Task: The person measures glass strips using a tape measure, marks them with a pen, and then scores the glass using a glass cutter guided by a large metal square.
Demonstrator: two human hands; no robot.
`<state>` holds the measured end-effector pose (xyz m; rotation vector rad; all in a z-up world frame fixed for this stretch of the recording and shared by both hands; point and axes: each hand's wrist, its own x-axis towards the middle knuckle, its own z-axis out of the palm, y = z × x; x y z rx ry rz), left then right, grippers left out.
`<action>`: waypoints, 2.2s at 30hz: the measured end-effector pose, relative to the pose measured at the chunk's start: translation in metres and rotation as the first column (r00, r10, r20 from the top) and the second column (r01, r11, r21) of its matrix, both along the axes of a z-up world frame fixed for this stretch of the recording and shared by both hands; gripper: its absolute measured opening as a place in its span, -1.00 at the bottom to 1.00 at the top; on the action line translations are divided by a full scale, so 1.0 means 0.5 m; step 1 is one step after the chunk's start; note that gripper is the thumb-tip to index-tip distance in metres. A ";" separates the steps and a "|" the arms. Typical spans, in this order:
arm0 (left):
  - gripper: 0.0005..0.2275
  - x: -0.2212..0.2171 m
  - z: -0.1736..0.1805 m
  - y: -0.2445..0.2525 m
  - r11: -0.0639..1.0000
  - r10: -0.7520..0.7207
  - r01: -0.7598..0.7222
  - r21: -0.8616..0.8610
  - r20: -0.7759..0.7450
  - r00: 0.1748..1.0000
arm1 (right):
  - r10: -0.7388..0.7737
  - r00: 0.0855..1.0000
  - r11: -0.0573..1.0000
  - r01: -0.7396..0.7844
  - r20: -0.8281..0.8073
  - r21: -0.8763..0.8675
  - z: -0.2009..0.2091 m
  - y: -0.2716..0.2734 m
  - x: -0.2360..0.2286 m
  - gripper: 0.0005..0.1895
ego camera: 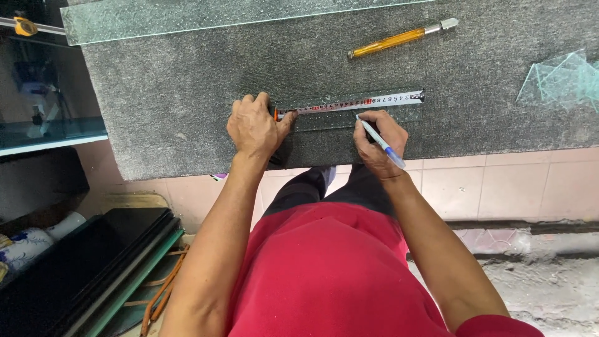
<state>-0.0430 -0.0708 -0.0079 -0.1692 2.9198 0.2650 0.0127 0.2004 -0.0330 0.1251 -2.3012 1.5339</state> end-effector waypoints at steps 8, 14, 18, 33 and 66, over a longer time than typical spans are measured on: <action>-0.52 0.002 0.007 0.001 0.999 -0.007 0.007 0.034 0.000 1.000 | -0.150 0.985 0.989 0.150 0.080 0.008 0.104 0.044 0.072 -0.94; -0.54 -0.010 0.061 0.010 0.999 0.015 -0.019 0.038 0.095 0.995 | -0.311 0.903 0.949 0.315 0.295 0.037 0.137 0.190 0.056 -0.81; -0.39 -0.034 0.066 0.030 0.958 0.072 -0.116 0.264 0.171 0.983 | -0.455 0.780 0.872 0.292 0.430 0.392 0.104 0.336 -0.027 -0.78; -0.39 -0.237 0.161 0.608 0.902 -0.400 0.294 0.315 0.362 0.842 | -0.519 0.568 0.796 0.047 0.639 0.604 -0.026 0.656 -0.310 -0.66; -0.24 -0.348 0.137 -0.006 0.829 -0.536 0.551 0.097 -0.139 0.832 | -0.209 0.750 0.438 -0.502 0.628 0.745 0.114 0.494 -0.192 0.01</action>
